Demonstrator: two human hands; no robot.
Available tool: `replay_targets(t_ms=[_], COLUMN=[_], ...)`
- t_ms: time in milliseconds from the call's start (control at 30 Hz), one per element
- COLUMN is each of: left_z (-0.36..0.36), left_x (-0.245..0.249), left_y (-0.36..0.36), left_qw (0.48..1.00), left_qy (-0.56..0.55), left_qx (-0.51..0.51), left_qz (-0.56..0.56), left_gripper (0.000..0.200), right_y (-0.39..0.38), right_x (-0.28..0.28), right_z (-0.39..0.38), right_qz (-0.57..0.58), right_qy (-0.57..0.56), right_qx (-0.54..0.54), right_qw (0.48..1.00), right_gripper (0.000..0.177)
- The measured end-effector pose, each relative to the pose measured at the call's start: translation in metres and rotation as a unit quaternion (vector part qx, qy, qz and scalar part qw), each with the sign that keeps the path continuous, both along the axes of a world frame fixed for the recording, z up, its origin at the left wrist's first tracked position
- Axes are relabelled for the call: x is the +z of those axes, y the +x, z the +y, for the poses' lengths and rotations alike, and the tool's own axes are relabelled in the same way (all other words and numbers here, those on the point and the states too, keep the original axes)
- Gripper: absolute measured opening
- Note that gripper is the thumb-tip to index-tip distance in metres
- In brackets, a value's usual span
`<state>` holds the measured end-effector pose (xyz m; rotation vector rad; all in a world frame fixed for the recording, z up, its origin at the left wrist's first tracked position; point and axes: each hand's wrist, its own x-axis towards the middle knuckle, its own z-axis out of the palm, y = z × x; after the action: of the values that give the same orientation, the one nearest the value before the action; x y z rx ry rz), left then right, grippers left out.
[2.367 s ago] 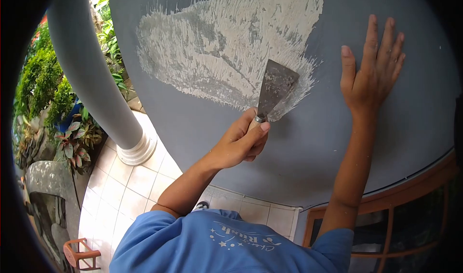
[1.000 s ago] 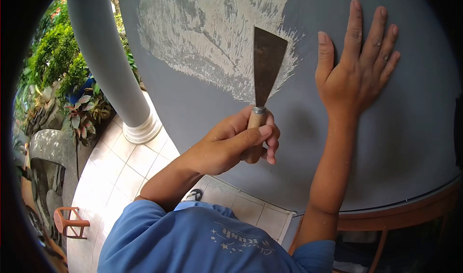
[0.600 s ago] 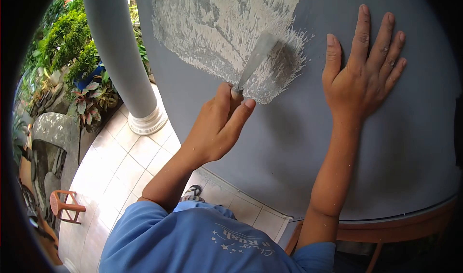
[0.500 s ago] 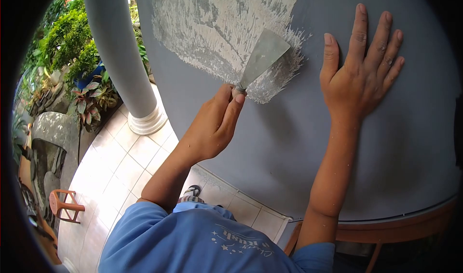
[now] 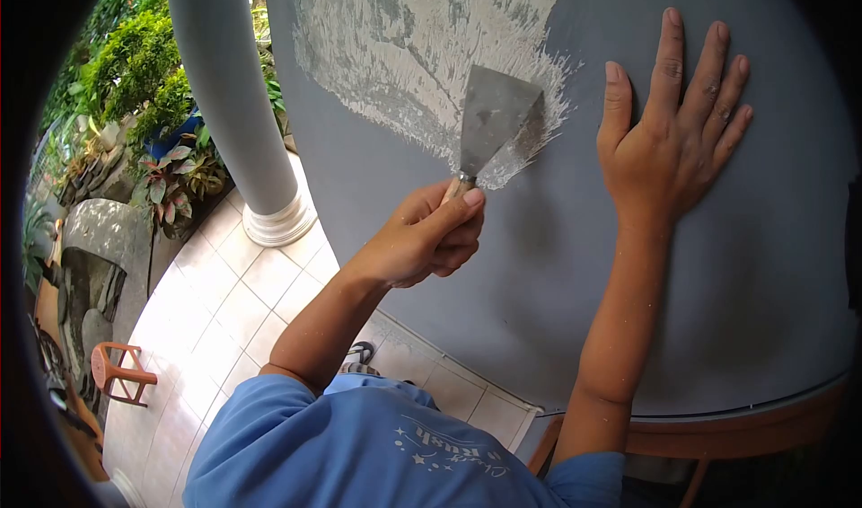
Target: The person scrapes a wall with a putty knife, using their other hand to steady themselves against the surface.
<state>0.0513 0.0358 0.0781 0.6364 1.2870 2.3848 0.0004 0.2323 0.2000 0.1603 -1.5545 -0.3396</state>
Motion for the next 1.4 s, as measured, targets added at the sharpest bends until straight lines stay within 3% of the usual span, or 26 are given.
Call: replay_targets(t_ms=[100, 133, 267, 467, 600, 700, 800, 1100, 1300, 1400], left_z=[-0.001, -0.006, -0.004, -0.008, 0.004, 0.002, -0.007, 0.013, -0.002, 0.003], left_x=[0.003, 0.013, 0.042, 0.012, 0.043, 0.042, 0.019, 0.045, 0.007, 0.025], left_y=[0.002, -0.001, -0.003, 0.011, 0.002, 0.008, 0.019, 0.007, 0.015, 0.003], left_qw=[0.988, 0.987, 0.976, 0.98, 0.966, 0.971, 0.978, 0.96, 0.969, 0.969], left_qy=[-0.096, -0.109, -0.142, -0.148, -0.153, -0.149, -0.148, -0.163, -0.173, -0.16], left_qx=[0.113, 0.103, 0.144, 0.13, 0.197, 0.182, 0.147, 0.214, 0.174, 0.179], left_qz=[0.041, 0.058, 0.079, 0.011, 0.065, 0.052, -0.032, 0.078, 0.001, 0.051], left_gripper=[0.028, 0.036, 0.036, 0.036, 0.035, 0.035, 0.034, 0.033, 0.034, 0.033], right_y=[-0.001, -0.001, -0.003, -0.002, -0.004, -0.003, -0.002, -0.003, -0.003, -0.003], right_x=[0.0, -0.001, -0.001, 0.001, 0.0, 0.0, -0.001, -0.002, -0.004, -0.003], right_z=[0.0, 0.0, 0.0, 0.002, 0.001, 0.001, 0.002, 0.002, 0.003, 0.002], right_qz=[0.005, 0.01, 0.016, 0.016, 0.026, 0.03, 0.022, 0.03, 0.031, 0.025], right_qy=[0.0, 0.001, 0.007, 0.007, 0.012, 0.011, 0.008, 0.006, 0.014, 0.018], right_qx=[0.015, 0.018, 0.026, 0.007, 0.029, 0.045, 0.018, 0.025, 0.02, -0.006], right_qw=[1.0, 1.0, 1.0, 1.0, 0.999, 0.998, 1.0, 0.999, 0.999, 1.0], right_gripper=[0.058, 0.058, 0.057, 0.056, 0.056, 0.056, 0.056, 0.054, 0.054, 0.055])
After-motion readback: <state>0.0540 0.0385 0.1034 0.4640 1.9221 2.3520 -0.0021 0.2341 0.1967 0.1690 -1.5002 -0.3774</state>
